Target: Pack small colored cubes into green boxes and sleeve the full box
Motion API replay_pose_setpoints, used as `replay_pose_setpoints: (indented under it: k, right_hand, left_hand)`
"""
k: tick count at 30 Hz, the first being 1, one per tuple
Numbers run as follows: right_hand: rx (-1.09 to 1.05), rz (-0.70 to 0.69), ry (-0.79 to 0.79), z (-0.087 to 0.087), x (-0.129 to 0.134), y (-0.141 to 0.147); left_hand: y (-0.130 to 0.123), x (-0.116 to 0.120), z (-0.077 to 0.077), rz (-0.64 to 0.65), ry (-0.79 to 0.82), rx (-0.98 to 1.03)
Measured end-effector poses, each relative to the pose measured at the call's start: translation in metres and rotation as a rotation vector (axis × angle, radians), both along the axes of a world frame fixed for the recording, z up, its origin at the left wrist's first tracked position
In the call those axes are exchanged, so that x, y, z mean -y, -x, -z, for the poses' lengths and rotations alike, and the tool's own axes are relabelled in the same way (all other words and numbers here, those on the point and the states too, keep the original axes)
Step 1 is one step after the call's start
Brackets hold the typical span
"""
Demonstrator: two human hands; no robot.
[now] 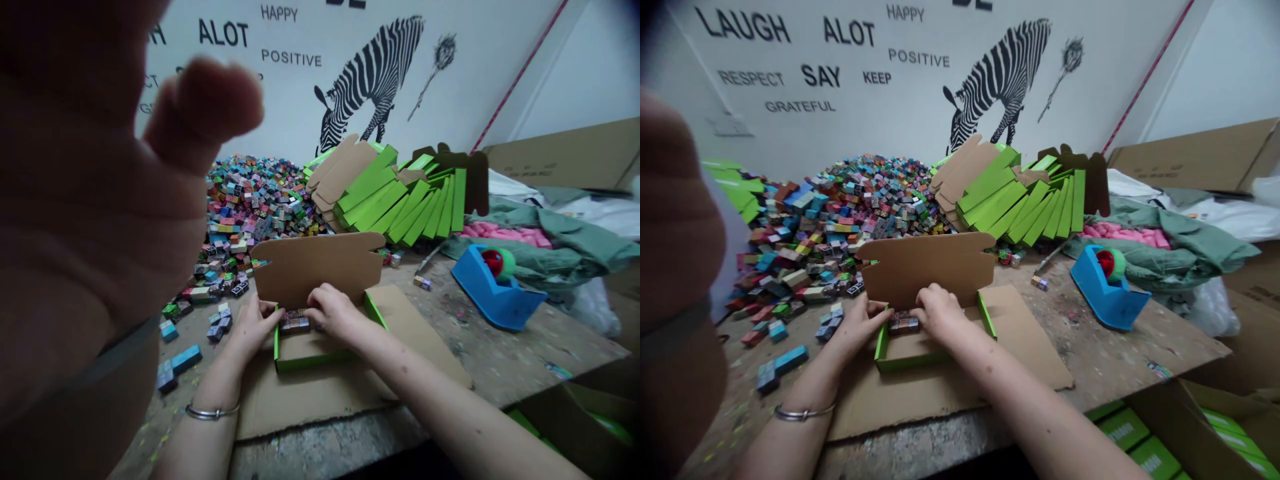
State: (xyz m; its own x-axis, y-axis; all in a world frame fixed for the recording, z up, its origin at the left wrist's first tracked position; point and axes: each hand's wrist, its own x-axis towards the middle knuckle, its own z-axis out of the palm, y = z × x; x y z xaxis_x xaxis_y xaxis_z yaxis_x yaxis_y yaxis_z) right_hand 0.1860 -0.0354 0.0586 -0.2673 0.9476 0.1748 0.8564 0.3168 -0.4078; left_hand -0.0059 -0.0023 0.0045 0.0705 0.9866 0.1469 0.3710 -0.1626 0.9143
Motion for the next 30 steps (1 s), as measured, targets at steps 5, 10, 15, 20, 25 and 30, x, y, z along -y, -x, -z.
replay_pose_setpoints:
  k: [5, 10, 15, 20, 25, 30]
  right_hand:
    - [-0.007, 0.071, 0.041, -0.005, 0.007, -0.044]
    - [0.126, 0.076, 0.088, 0.007, 0.011, -0.058]
    - [0.246, 0.091, 0.115, 0.004, 0.011, -0.046]
    - [0.252, 0.062, 0.034, 0.003, 0.014, -0.036]
    - [0.268, 0.043, -0.045, 0.009, 0.011, -0.021]
    - [0.238, -0.006, 0.032, 0.011, 0.008, -0.011]
  left_hand:
    - [-0.004, 0.002, -0.001, -0.036, 0.017, -0.004]
    - [-0.011, 0.007, -0.005, -0.058, 0.027, -0.001]
    - [-0.015, 0.011, -0.007, -0.043, 0.037, 0.011]
    - [-0.014, 0.011, -0.009, -0.066, 0.047, -0.049]
    - [-0.015, 0.013, -0.015, -0.087, 0.053, -0.103]
    - [-0.015, 0.012, -0.012, -0.074, 0.079, -0.088]
